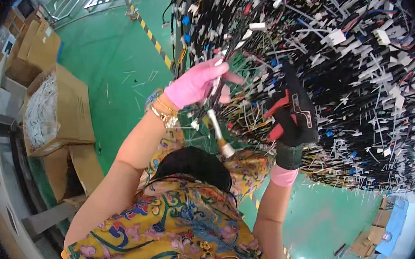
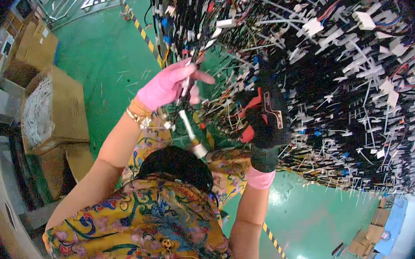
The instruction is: Assembling and binding a large, complex bundle of electrical wires using a handheld tool.
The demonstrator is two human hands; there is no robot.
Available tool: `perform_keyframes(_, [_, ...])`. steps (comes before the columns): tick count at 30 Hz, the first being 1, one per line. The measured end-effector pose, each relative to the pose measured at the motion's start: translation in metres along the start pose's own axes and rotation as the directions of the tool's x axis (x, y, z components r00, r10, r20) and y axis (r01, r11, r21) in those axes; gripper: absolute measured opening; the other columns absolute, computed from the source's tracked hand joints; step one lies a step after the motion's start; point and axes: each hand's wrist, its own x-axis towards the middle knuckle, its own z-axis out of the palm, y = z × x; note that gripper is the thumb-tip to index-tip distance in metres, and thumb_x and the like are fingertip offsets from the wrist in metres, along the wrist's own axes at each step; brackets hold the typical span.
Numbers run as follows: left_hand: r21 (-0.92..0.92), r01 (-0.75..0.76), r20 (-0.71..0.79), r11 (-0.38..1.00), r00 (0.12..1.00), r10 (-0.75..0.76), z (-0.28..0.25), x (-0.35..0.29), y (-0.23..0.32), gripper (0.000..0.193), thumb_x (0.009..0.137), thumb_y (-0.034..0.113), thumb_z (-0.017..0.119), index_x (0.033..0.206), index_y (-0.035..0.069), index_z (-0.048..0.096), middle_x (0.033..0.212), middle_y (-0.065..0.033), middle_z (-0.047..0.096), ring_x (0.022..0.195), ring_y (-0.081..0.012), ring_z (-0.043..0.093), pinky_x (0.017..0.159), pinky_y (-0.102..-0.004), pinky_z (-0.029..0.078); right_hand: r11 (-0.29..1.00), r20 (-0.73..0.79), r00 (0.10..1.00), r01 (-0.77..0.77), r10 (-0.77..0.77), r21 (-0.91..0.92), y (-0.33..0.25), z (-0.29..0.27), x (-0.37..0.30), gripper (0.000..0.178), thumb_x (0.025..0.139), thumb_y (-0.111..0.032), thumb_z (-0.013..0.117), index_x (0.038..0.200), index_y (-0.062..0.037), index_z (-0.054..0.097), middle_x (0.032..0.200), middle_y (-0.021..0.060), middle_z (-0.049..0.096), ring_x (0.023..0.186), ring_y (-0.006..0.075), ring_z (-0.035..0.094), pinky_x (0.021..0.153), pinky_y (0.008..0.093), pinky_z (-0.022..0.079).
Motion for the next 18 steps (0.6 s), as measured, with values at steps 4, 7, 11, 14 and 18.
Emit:
perform_keyframes(4, [-0.103, 0.067, -0.023, 0.992, 0.997, -0.070, -0.006, 0.002, -0.007, 0.041, 0.093, 0.035, 0.060, 0.117, 0.003, 0.052, 0.109, -0.0159, 0.066, 0.078, -0.0201, 0.070, 0.073, -0.0339, 0.060, 0.988, -0.122, 0.987, 0.088, -0.103, -0.125, 0.022, -0.014, -0.028, 0.053, 0.078, -0.002, 0.065, 0.129, 0.0003, 0.051, 0.103, 0.0103, 0.061, 0.089, 0.0228, 0.061, 0.076, 0.0382, 0.053])
perform_keyframes(7, [-0.135, 0.101, -0.001, 0.986, 0.995, -0.102, -0.007, 0.002, -0.008, 0.040, 0.093, 0.034, 0.059, 0.117, 0.002, 0.054, 0.108, -0.0155, 0.066, 0.081, -0.0212, 0.070, 0.078, -0.0356, 0.059, 0.961, -0.159, 0.970, 0.141, -0.181, -0.236, 0.028, -0.015, -0.044, 0.057, 0.074, 0.006, 0.062, 0.130, 0.0015, 0.051, 0.114, 0.0149, 0.062, 0.092, 0.0234, 0.062, 0.082, 0.0358, 0.051])
perform_keyframes(11, [0.032, 0.146, 0.010, 0.989, 0.989, -0.146, -0.008, -0.002, -0.007, 0.041, 0.094, 0.031, 0.059, 0.122, 0.002, 0.055, 0.110, -0.0151, 0.066, 0.089, -0.0219, 0.069, 0.078, -0.0348, 0.057, 0.989, -0.078, 0.989, -0.117, 0.124, 0.088, 0.019, -0.019, -0.055, 0.055, 0.077, -0.001, 0.062, 0.130, 0.0007, 0.050, 0.113, 0.0142, 0.061, 0.094, 0.0254, 0.062, 0.082, 0.0384, 0.052])
perform_keyframes(14, [0.096, 0.219, 0.035, 0.971, 0.974, -0.223, -0.007, -0.005, -0.007, 0.052, 0.097, 0.045, 0.046, 0.127, 0.002, 0.052, 0.113, -0.0162, 0.065, 0.095, -0.0221, 0.067, 0.083, -0.0344, 0.053, 0.990, -0.044, 0.990, -0.135, 0.133, -0.046, 0.021, -0.023, -0.072, 0.054, 0.080, -0.007, 0.064, 0.131, 0.0008, 0.047, 0.109, 0.0146, 0.061, 0.093, 0.0272, 0.062, 0.081, 0.0404, 0.054])
perform_keyframes(18, [-0.067, 0.235, 0.181, 0.970, 0.959, -0.219, -0.010, -0.009, -0.015, 0.068, 0.099, 0.056, 0.030, 0.134, 0.001, 0.047, 0.119, -0.0173, 0.063, 0.105, -0.0221, 0.063, 0.092, -0.0357, 0.048, 0.952, -0.082, 0.957, -0.265, 0.280, 0.153, 0.013, -0.018, -0.095, 0.046, 0.083, -0.008, 0.058, 0.127, 0.0027, 0.050, 0.104, 0.0145, 0.063, 0.090, 0.0245, 0.062, 0.078, 0.0354, 0.051])
